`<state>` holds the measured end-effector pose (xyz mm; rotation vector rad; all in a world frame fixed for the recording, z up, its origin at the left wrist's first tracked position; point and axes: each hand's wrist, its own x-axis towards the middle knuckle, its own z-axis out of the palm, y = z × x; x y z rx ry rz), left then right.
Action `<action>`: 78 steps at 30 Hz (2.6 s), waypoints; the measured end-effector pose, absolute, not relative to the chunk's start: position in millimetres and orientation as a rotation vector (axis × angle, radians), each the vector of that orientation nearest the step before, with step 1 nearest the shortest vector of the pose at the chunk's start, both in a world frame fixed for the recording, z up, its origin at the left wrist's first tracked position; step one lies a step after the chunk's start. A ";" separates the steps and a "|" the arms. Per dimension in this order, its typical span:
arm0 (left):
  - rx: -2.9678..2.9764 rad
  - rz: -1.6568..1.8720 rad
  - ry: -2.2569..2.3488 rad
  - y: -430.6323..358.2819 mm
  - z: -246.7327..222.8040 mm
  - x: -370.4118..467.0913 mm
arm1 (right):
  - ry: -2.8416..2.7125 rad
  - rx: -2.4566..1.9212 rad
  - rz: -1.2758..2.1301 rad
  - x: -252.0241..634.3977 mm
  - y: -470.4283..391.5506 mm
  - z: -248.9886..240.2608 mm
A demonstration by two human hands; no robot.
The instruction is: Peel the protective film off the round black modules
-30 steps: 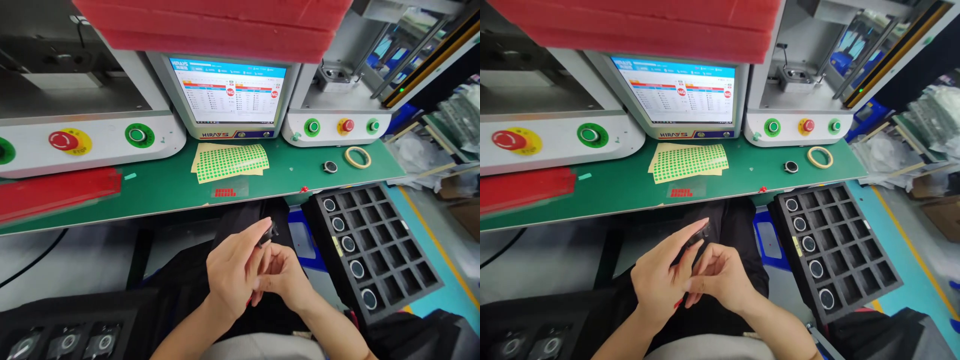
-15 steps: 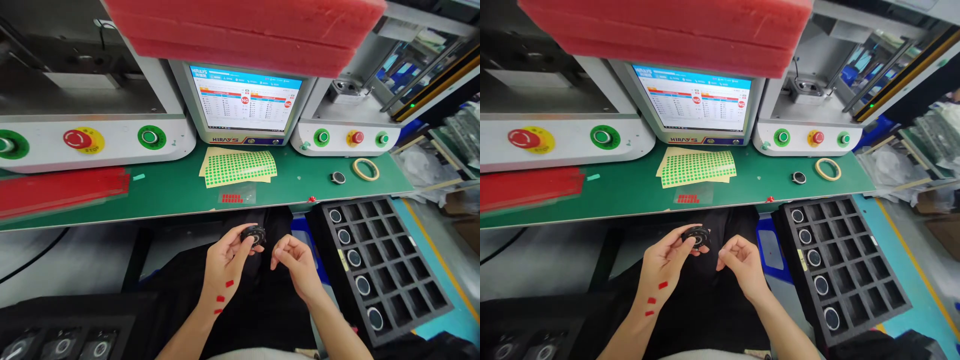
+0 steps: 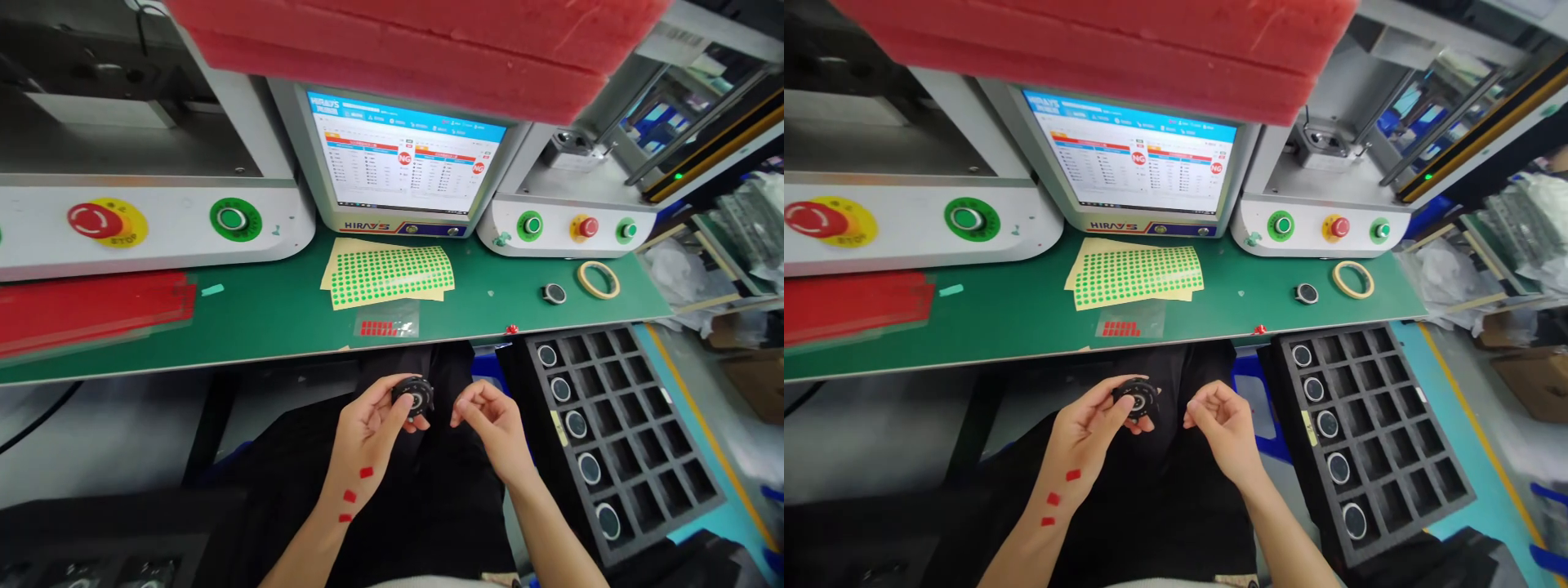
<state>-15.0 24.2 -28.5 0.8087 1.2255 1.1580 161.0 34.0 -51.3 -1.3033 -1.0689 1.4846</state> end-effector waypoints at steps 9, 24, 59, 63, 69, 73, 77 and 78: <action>0.821 1.173 1.441 41.8 -36.1 -48.5 | -1.767 -1.801 0.192 235.1 97.9 -44.0; 1.413 0.739 2.465 114.5 -54.5 -144.6 | -1.488 -2.225 0.183 307.0 216.1 -43.0; 1.761 1.425 1.040 -14.8 13.4 -9.4 | -1.689 -0.778 0.664 166.7 2.7 21.3; 1.875 1.413 1.014 -16.0 16.9 -12.1 | -1.697 -0.781 0.714 170.2 1.2 22.7; 2.003 1.348 0.978 -13.1 22.1 -16.1 | -1.763 -0.799 0.809 179.4 1.4 24.4; 2.044 1.279 0.951 -12.1 22.4 -18.9 | -1.894 -0.767 0.873 186.8 8.2 29.4; 2.009 1.279 0.942 -11.7 21.4 -17.8 | -1.919 -0.744 0.910 190.9 9.6 30.1; 1.998 1.283 0.933 -11.4 21.4 -17.2 | -1.906 -0.738 0.914 190.8 8.9 28.9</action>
